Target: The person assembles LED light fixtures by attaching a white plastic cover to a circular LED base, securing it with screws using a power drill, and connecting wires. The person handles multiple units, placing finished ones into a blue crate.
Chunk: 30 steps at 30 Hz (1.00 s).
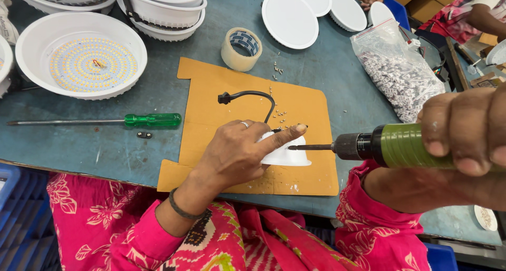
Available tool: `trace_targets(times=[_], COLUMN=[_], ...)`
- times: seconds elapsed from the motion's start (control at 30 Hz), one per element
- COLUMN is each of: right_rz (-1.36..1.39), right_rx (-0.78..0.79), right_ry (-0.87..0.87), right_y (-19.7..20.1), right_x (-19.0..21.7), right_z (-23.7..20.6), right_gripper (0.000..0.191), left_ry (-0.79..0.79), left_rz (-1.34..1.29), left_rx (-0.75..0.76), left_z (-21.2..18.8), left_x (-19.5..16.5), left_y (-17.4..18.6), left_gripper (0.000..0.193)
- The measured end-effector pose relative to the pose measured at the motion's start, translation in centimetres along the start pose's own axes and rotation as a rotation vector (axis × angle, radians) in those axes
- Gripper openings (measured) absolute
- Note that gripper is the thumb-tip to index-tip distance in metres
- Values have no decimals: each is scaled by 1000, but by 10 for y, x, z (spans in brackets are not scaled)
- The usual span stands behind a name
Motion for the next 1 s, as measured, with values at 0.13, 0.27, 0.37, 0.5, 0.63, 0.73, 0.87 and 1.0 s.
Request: trace_targets(times=[0.13,0.27,0.37,0.5,0.63,0.73,0.87,1.0], right_rz=[-120,-55,161,542,509,465,352,127], right_rx=[55,-56,-162,-178,-81,-11,105,135], right_ry=[-195,-234,-147,-502,-490,-480,-440,-375], right_y=[-2,34,87,147,176,174,145,89], right_x=[-5,-11,-24,-40,-35,-34,-31,-29], right_z=[-2,-40,-82,-125,-136,-131,-104,-59], right_gripper=[18,14,17,18,21,23,26,29], left_ry=[7,19,32,40,36,48,49,48], left_rz=[26,24,18,13,-3,25,18,15], left_rx=[2,-1,-2,-30,-19,-5,-11,-18], left_z=[-1,0,2,4,4,4,4,3], left_x=[-1,0,2,2,-2,-1,-1,-1], left_y=[0,-1,-3,-1,-2,-5,-4,-4], left_gripper=[90,90,89,83,79,72,71,74])
Point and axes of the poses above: each hand's wrist, its own z-axis towards the middle knuckle, its own y-axis out of the back of the hand, x = y × z, the point moved 10 cm from there along z, towards the middle knuckle, and after that the axes turned 13 degrees about -x, right-handed, at the moved point
